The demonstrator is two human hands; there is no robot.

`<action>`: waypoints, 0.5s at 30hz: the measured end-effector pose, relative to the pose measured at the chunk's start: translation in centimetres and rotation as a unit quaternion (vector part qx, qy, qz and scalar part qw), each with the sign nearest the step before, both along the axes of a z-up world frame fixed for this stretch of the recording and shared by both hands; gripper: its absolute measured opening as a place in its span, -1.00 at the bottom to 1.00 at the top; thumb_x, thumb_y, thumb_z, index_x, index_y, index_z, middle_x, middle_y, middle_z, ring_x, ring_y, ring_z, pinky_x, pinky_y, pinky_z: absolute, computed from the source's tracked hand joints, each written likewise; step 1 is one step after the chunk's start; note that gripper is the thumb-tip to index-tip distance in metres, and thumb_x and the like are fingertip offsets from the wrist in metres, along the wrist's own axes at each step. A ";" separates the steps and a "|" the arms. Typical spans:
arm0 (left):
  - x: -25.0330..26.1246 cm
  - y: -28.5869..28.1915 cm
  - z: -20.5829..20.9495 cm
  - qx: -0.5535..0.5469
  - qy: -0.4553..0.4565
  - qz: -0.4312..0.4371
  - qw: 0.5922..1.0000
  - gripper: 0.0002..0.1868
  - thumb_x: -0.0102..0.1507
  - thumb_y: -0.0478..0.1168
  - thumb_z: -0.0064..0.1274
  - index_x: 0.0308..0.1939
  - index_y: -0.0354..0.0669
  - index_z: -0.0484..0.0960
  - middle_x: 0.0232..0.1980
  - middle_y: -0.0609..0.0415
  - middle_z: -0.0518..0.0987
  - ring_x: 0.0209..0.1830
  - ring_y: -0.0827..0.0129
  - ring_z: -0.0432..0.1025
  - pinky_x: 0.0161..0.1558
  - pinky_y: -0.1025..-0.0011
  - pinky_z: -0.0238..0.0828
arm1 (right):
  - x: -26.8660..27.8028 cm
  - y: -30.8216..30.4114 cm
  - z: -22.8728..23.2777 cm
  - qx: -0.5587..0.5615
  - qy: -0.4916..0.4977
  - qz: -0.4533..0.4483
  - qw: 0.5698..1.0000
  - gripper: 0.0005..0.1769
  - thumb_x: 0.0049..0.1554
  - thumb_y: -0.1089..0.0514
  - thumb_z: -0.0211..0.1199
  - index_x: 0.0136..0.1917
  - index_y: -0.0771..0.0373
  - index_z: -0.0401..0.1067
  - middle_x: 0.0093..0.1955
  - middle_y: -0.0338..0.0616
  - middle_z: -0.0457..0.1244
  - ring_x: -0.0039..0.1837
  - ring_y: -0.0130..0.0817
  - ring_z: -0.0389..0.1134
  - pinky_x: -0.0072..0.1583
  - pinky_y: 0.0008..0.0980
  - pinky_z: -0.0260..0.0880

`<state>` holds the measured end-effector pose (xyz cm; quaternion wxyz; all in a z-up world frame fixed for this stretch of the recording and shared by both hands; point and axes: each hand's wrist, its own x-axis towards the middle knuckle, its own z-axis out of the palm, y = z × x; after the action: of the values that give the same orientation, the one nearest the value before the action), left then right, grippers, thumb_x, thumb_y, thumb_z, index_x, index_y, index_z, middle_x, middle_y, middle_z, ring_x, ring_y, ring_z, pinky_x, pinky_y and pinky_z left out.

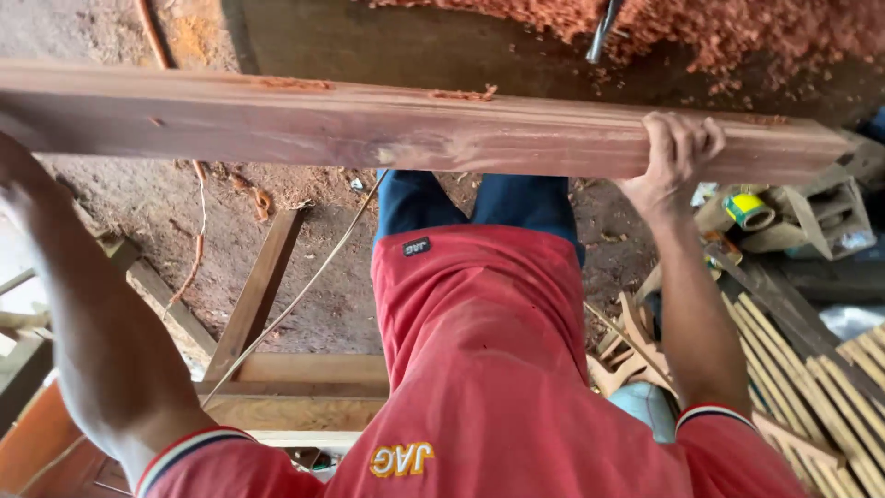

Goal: The person holds a long wooden plank against a drill press and drills a series of holes along its length. The person repositions the plank multiple times to drill new holes, creating a pattern of holes along the wood.

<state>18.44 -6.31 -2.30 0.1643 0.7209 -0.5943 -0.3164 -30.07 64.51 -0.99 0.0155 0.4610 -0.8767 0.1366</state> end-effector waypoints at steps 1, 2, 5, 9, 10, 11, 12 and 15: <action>-1.8 -0.6 -3.1 0.007 0.004 -0.018 1.000 -0.13 0.29 0.47 0.20 0.42 -0.07 0.52 0.44 -0.01 0.57 0.42 0.09 0.46 0.34 0.05 0.45 | -1.0 2.3 -0.5 0.032 0.023 -0.008 0.999 -0.03 0.12 -0.71 0.43 0.12 0.30 0.50 0.08 -0.03 0.39 0.13 -0.14 0.41 0.41 0.04 0.11; -2.8 1.5 -3.7 0.012 0.007 -0.025 1.000 -0.13 0.29 0.47 0.20 0.42 -0.07 0.52 0.44 -0.01 0.57 0.42 0.09 0.46 0.34 0.05 0.45 | -2.1 5.2 -0.6 0.036 0.027 -0.015 0.999 -0.03 0.12 -0.71 0.43 0.12 0.30 0.50 0.08 -0.03 0.39 0.13 -0.14 0.41 0.41 0.04 0.11; -7.3 8.3 -1.8 -0.283 -0.137 -0.115 0.942 -0.19 0.29 0.30 0.63 0.23 -0.27 0.66 0.23 -0.30 0.71 0.24 -0.08 0.65 0.27 0.20 0.64 | -4.9 13.0 -1.7 0.071 -0.024 -0.033 0.997 -0.68 0.26 0.13 0.51 0.19 0.33 0.52 0.17 0.02 0.43 0.27 -0.05 0.40 0.53 0.14 0.06; -16.6 19.5 2.1 -0.183 -0.070 -0.206 0.959 -0.33 0.34 0.44 0.26 0.02 -0.04 0.43 -0.12 0.02 0.61 -0.21 0.25 0.59 -0.23 0.21 0.81 | -8.8 21.5 -1.1 0.164 -0.105 -0.090 0.977 -0.04 -0.08 0.22 1.00 0.38 0.50 0.43 0.36 0.43 0.35 0.51 0.43 0.19 0.57 0.52 -0.21; -18.1 21.9 2.5 -0.122 -0.034 -0.182 0.975 -0.30 0.31 0.45 0.29 0.02 -0.02 0.39 -0.10 0.05 0.57 -0.16 0.27 0.54 -0.16 0.17 0.79 | -9.9 23.0 -0.7 0.175 -0.144 -0.120 0.967 0.08 -0.14 0.27 1.00 0.44 0.61 0.38 0.47 0.71 0.28 0.62 0.70 -0.06 0.46 0.68 -0.36; -19.4 23.8 2.4 -0.121 -0.043 -0.178 0.976 -0.30 0.31 0.45 0.29 0.02 -0.02 0.39 -0.10 0.05 0.57 -0.16 0.27 0.54 -0.16 0.17 0.79 | -10.8 23.8 -0.3 0.175 -0.151 -0.114 0.966 0.08 -0.14 0.27 1.00 0.44 0.61 0.38 0.47 0.71 0.28 0.62 0.70 -0.06 0.46 0.68 -0.36; -20.7 25.7 2.5 -0.122 -0.022 -0.171 0.977 -0.26 0.28 0.50 0.22 0.01 -0.02 0.34 -0.09 0.05 0.49 -0.15 0.30 0.46 -0.11 0.15 0.72 | -11.8 24.5 0.3 0.199 -0.165 -0.128 0.957 -0.05 -0.13 0.43 0.80 0.43 0.56 0.37 0.48 0.64 0.27 0.60 0.60 0.01 0.51 0.55 -0.32; -23.6 29.1 2.7 -0.149 -0.021 -0.153 0.977 -0.26 0.29 0.50 0.12 -0.01 -0.06 0.30 -0.09 0.04 0.35 -0.09 0.26 0.33 -0.04 0.10 0.50 | -14.2 25.1 1.5 0.216 -0.192 -0.114 0.951 -0.14 -0.10 0.62 0.52 0.43 0.56 0.28 0.43 0.63 0.19 0.54 0.72 0.04 0.53 0.54 -0.38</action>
<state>-5.16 22.77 0.36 0.2072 0.5954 -0.7411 -0.2308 -44.28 89.66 0.50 -0.2374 0.3152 -0.9184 0.0273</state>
